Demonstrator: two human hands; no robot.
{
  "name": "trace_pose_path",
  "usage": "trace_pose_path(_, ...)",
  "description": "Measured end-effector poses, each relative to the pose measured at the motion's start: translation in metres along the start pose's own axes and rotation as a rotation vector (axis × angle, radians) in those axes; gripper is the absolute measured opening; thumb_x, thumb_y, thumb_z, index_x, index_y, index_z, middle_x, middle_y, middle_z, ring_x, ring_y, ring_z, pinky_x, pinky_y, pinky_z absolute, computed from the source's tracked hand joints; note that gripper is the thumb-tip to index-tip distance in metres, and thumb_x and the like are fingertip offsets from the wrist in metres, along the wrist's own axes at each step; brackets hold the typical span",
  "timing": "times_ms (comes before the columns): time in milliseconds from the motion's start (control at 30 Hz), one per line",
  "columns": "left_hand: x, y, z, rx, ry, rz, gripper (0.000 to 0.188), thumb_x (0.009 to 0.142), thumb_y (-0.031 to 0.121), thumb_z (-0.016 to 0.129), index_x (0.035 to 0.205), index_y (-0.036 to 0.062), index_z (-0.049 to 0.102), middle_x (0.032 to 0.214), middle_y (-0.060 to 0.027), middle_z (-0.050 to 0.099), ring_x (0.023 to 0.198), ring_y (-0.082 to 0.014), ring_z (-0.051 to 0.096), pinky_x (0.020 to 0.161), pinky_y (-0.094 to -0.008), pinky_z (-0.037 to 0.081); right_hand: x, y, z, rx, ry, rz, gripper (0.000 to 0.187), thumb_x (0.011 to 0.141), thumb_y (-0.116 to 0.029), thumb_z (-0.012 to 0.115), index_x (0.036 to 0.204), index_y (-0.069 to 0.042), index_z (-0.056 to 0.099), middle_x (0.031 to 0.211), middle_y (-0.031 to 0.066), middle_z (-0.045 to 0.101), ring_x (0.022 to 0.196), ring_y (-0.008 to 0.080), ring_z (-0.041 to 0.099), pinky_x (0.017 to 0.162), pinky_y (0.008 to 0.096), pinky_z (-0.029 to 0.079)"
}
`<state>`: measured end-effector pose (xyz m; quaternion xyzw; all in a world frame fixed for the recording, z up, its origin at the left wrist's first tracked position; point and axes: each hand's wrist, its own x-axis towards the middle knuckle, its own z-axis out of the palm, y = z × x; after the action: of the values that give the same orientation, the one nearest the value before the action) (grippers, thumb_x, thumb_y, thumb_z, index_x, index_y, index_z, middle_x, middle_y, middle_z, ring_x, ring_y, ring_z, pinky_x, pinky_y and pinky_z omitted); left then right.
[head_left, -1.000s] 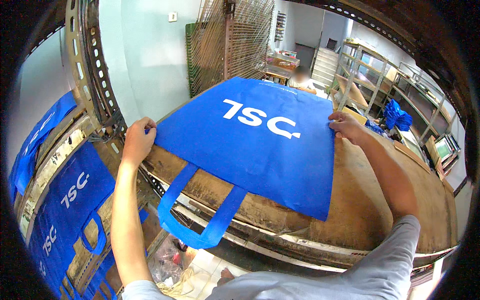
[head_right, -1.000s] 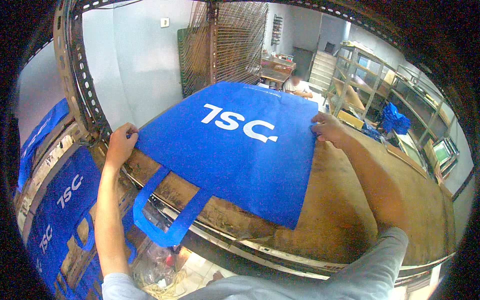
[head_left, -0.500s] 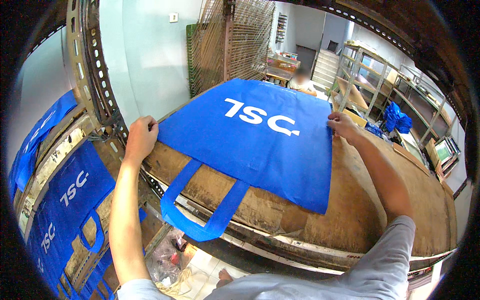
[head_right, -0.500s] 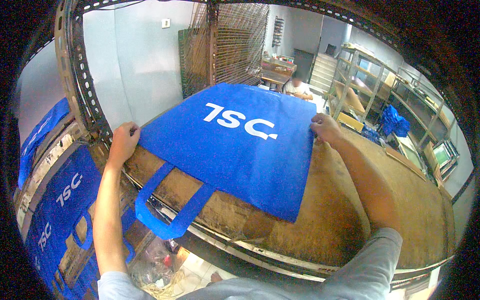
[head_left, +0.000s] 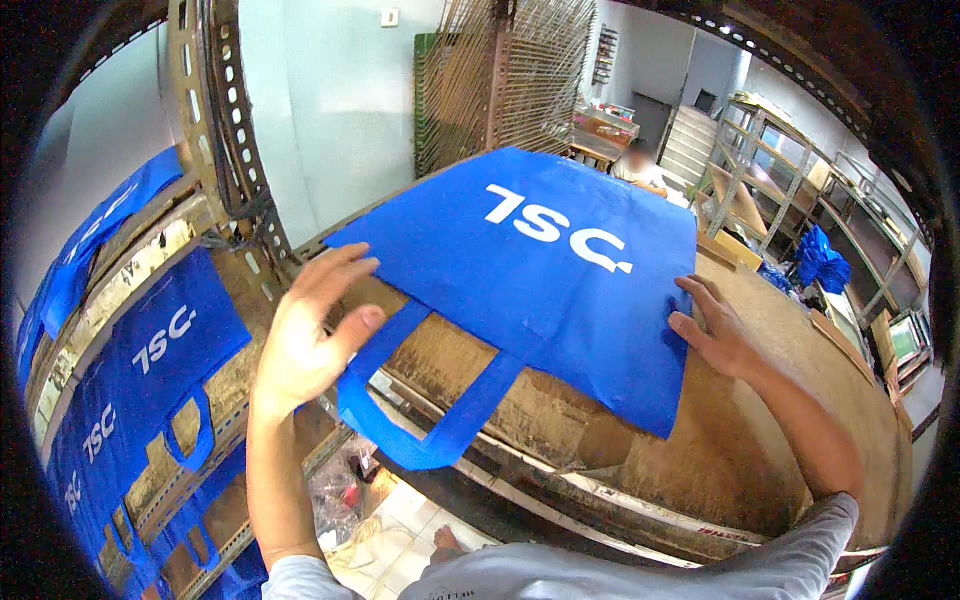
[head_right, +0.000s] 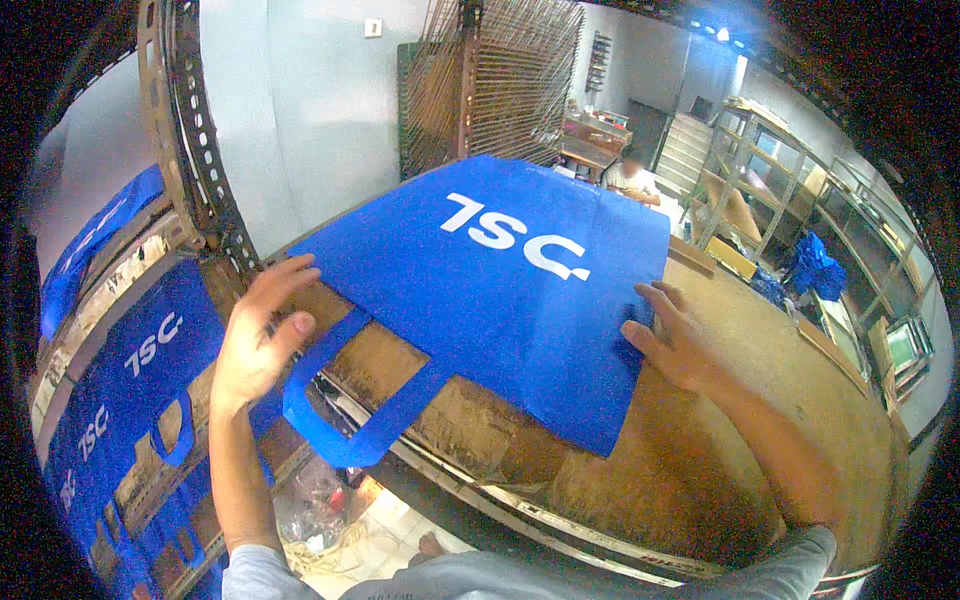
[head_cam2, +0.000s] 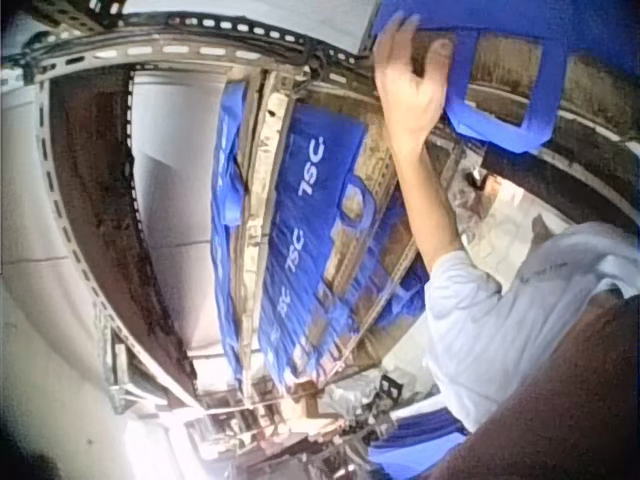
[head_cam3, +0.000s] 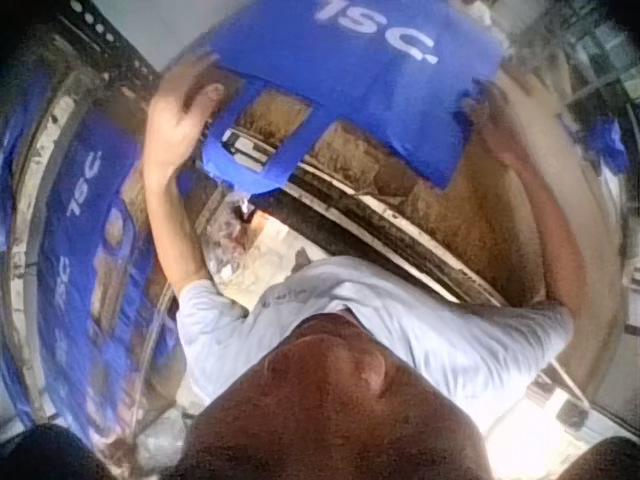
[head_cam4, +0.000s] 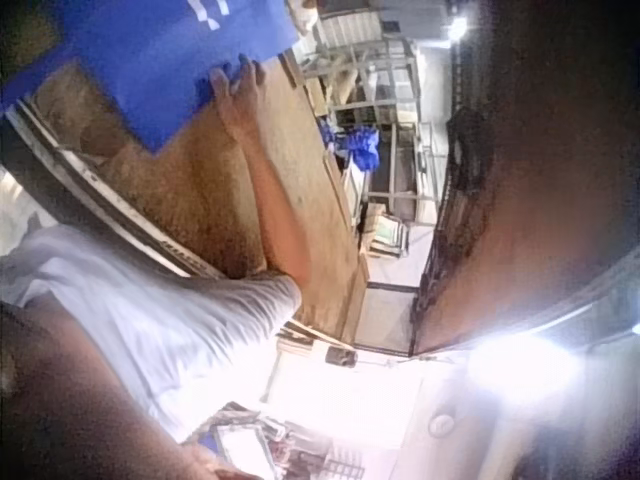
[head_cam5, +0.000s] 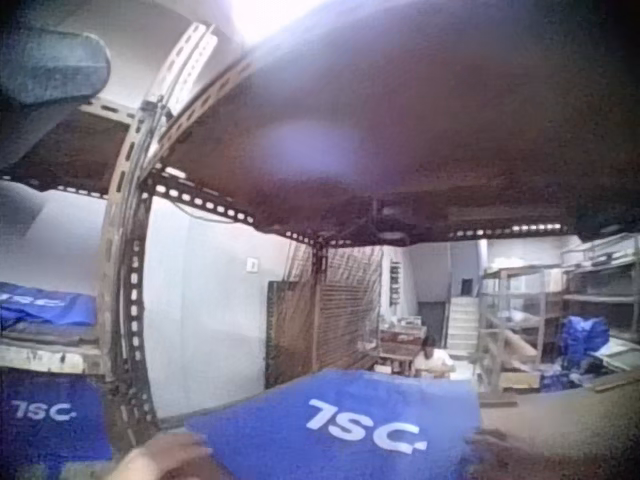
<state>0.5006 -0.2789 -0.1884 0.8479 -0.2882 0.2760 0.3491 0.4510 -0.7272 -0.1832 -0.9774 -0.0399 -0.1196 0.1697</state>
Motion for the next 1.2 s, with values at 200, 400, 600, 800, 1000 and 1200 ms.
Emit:
trace_pose_path(200, -0.017, -0.008, 0.013, 0.117, -0.152, 0.024, 0.046, 0.078, 0.031, 0.068, 0.114, 0.0038, 0.061, 0.127, -0.0165, 0.055, 0.124, -0.0334, 0.045, 0.109, -0.0517, 0.025, -0.003, 0.003, 0.006, -0.007, 0.009, -0.016, 0.066, 0.09, -0.048, 0.051, 0.135, -0.001, 0.039, 0.142, 0.024, 0.032, 0.133, 0.0387, 0.03, 0.11, 0.0446, 0.026)
trace_pose_path(400, -0.022, -0.016, 0.018, 0.017, -0.07, -0.008, 0.037, 0.085, 0.025, 0.059, 0.115, 0.0031, 0.061, 0.125, -0.0162, 0.057, 0.123, -0.0305, 0.047, 0.11, -0.0501, 0.022, -0.001, 0.006, 0.008, -0.019, 0.031, -0.045, 0.067, 0.091, -0.049, 0.05, 0.135, 0.001, 0.038, 0.142, 0.0235, 0.033, 0.133, 0.0385, 0.031, 0.11, 0.0437, 0.026)
trace_pose_path(600, -0.064, 0.002, 0.035, -0.344, 0.605, -0.083, 0.034, 0.097, 0.024, 0.041, 0.104, -0.0026, 0.062, 0.119, -0.017, 0.06, 0.115, -0.0267, 0.054, 0.102, -0.0379, 0.037, 0.001, 0.017, 0.013, 0.061, 0.097, -0.078, 0.064, 0.091, -0.046, 0.05, 0.134, 0.0, 0.038, 0.142, 0.0233, 0.033, 0.134, 0.0388, 0.029, 0.11, 0.0439, 0.025)
trace_pose_path(800, -0.219, 0.006, 0.098, -0.312, 0.774, -0.532, 0.03, 0.097, 0.022, 0.043, 0.088, -0.0008, 0.06, 0.092, -0.0102, 0.062, 0.088, -0.0197, 0.056, 0.084, -0.0332, 0.044, -0.006, 0.011, 0.019, -0.035, 0.243, -0.323, 0.058, 0.091, -0.036, 0.055, 0.136, -0.004, 0.038, 0.142, 0.0222, 0.034, 0.134, 0.0396, 0.027, 0.11, 0.0472, 0.025)
trace_pose_path(1000, -0.45, 0.015, 0.253, -0.18, -0.033, -1.309, 0.032, 0.088, 0.03, 0.059, 0.093, -0.0006, 0.065, 0.084, -0.0142, 0.067, 0.083, -0.0232, 0.063, 0.08, -0.0333, 0.047, -0.011, -0.013, 0.0, -0.083, 0.274, -0.548, 0.053, 0.089, -0.029, 0.058, 0.133, -0.004, 0.042, 0.138, 0.0213, 0.038, 0.131, 0.0394, 0.032, 0.108, 0.0467, 0.028)
trace_pose_path(1200, -0.489, 0.063, 0.266, -0.295, -0.283, -1.248, 0.041, 0.084, 0.035, 0.061, 0.105, 0.0004, 0.064, 0.103, -0.0184, 0.067, 0.099, -0.0313, 0.063, 0.09, -0.0373, 0.046, -0.017, -0.07, -0.034, -0.034, 0.05, -0.812, 0.038, 0.085, -0.028, 0.062, 0.113, -0.002, 0.055, 0.116, 0.0176, 0.055, 0.112, 0.0347, 0.05, 0.097, 0.0445, 0.039)
